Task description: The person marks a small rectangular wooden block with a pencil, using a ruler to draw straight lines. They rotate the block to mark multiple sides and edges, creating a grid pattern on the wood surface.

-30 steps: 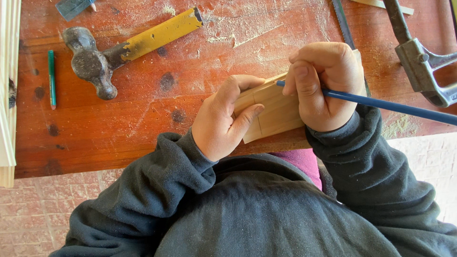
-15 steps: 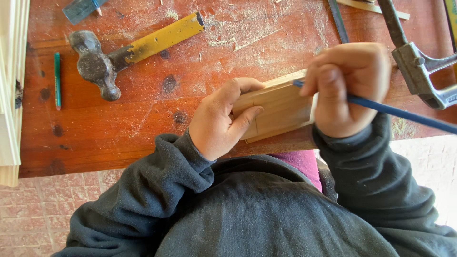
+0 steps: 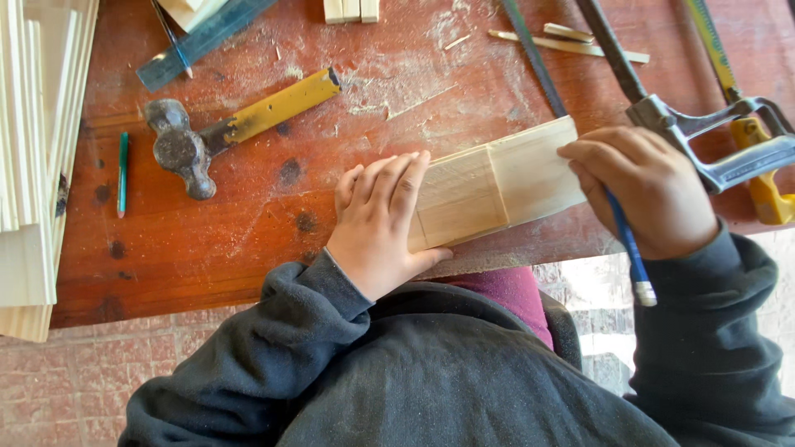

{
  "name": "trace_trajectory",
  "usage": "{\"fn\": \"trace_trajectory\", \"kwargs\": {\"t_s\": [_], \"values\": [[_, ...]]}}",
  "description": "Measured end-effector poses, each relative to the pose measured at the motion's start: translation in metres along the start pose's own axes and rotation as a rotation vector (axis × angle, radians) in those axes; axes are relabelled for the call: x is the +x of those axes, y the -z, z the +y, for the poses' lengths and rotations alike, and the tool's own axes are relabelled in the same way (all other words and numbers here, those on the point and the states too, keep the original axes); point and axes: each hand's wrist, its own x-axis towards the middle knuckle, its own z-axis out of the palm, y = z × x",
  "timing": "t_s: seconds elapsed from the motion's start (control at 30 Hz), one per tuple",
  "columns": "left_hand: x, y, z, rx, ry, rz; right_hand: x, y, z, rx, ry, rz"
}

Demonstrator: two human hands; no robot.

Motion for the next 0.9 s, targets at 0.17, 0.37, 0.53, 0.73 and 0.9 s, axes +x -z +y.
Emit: {"fn": "trace_trajectory", "kwargs": {"t_s": [0.17, 0.37, 0.53, 0.73, 0.9], "values": [[0.005, 0.005, -0.006, 0.083, -0.066, 0.019, -0.008, -0.007, -0.012, 0.085, -0.076, 0.059], [0.004, 0.018, -0.029, 0.17, -0.107, -0.016, -0.015, -0.02, -0.021, 0.248, -0.194, 0.135], [-0.003, 0.015, -0.041, 0.006, -0.035, -0.076, -0.014, -0.035, -0.029, 0.274, -0.223, 0.242], [0.002, 0.016, -0.035, 0.024, -0.063, -0.098, -0.001, -0.031, -0.047, 0.156, -0.118, 0.201], [0.01, 0.003, -0.023, 0.055, -0.105, -0.103, 0.002, -0.048, -0.057, 0.26, -0.08, 0.225]]}}
